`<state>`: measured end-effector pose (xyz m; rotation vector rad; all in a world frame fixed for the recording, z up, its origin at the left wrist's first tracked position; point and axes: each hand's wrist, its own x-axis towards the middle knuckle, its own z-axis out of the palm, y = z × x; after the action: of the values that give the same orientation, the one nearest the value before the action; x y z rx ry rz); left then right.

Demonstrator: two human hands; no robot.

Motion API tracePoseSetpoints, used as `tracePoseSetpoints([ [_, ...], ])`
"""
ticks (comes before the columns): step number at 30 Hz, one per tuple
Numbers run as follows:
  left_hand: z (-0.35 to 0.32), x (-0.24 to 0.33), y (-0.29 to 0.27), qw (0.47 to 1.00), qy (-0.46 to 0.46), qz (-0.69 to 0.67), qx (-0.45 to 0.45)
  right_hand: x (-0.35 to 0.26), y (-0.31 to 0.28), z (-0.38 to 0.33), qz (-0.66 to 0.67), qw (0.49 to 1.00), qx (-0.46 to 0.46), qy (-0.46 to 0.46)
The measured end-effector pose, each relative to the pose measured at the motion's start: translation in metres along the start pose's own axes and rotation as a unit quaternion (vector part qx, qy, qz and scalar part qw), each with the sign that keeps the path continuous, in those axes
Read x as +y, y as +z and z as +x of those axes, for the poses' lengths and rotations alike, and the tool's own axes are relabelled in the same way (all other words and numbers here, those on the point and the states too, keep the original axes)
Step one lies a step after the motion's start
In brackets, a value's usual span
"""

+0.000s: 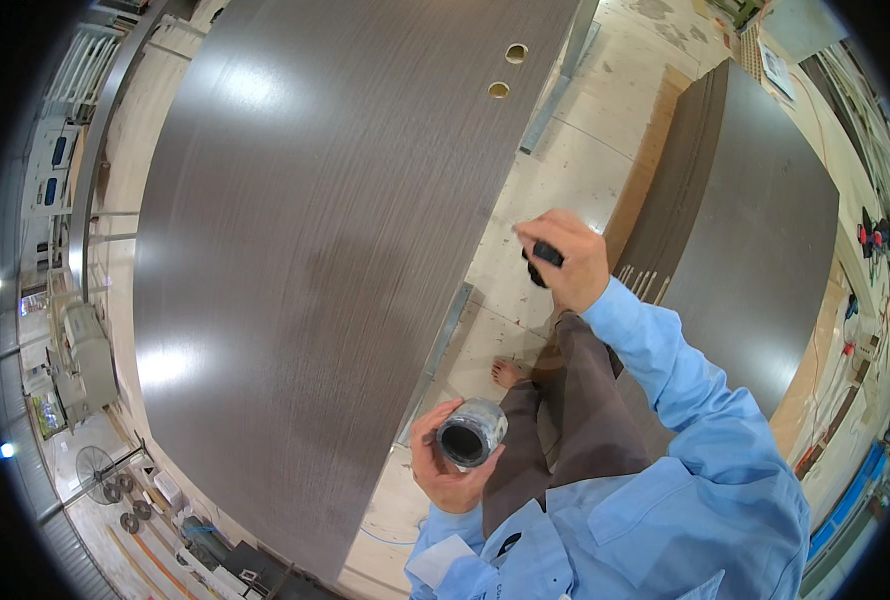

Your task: The person applies a dark finish to the edges of a large wooden tabletop using a small brush and a cloth. They repeatedly dip the brush into a small container and carefully paint along the perimeter, occasionally wiping the surface with the cloth.

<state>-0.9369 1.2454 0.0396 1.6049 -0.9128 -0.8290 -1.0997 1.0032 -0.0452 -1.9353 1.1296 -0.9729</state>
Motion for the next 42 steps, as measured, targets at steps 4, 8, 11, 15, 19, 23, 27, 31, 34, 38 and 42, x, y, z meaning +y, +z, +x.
tracePoseSetpoints([
  [4, -0.002, -0.005, -0.006, 1.0, 0.006, -0.007, 0.0, -0.013, 0.008, -0.016, -0.008, 0.994, -0.06, -0.09],
  [8, -0.007, -0.007, -0.014, 1.0, 0.005, -0.011, -0.007, -0.011, 0.014, -0.022, -0.01, 0.999, 0.006, -0.049],
  [11, -0.01, -0.01, -0.019, 1.0, 0.01, -0.016, -0.009, -0.013, 0.018, -0.028, -0.036, 0.997, 0.058, 0.04],
  [15, -0.016, -0.015, -0.03, 0.999, 0.021, -0.029, -0.01, -0.026, 0.025, -0.039, 0.014, 0.987, -0.058, -0.15],
  [19, -0.022, -0.021, -0.041, 0.999, 0.039, -0.021, -0.016, -0.025, 0.022, -0.029, -0.057, 0.995, 0.075, -0.031],
  [23, -0.029, -0.025, -0.052, 0.999, 0.043, -0.013, -0.02, -0.029, 0.023, -0.036, -0.051, 0.996, 0.067, 0.0],
  [27, -0.035, -0.024, -0.061, 0.999, 0.023, -0.021, -0.023, -0.04, 0.036, -0.063, -0.008, 0.989, -0.074, -0.127],
  [31, -0.038, -0.026, -0.062, 0.999, 0.006, -0.005, -0.032, -0.016, 0.03, -0.042, -0.069, 0.997, 0.032, -0.018],
  [34, -0.037, -0.028, -0.056, 0.999, -0.011, -0.011, -0.034, -0.002, 0.02, -0.022, -0.056, 0.993, 0.101, 0.022],
  [38, -0.031, -0.024, -0.049, 0.999, -0.015, 0.011, -0.05, -0.016, 0.02, -0.023, -0.053, 0.992, 0.042, -0.106],
  [42, -0.027, -0.016, -0.044, 0.998, -0.021, 0.008, -0.051, -0.001, 0.019, -0.004, -0.057, 0.995, 0.085, -0.006],
])
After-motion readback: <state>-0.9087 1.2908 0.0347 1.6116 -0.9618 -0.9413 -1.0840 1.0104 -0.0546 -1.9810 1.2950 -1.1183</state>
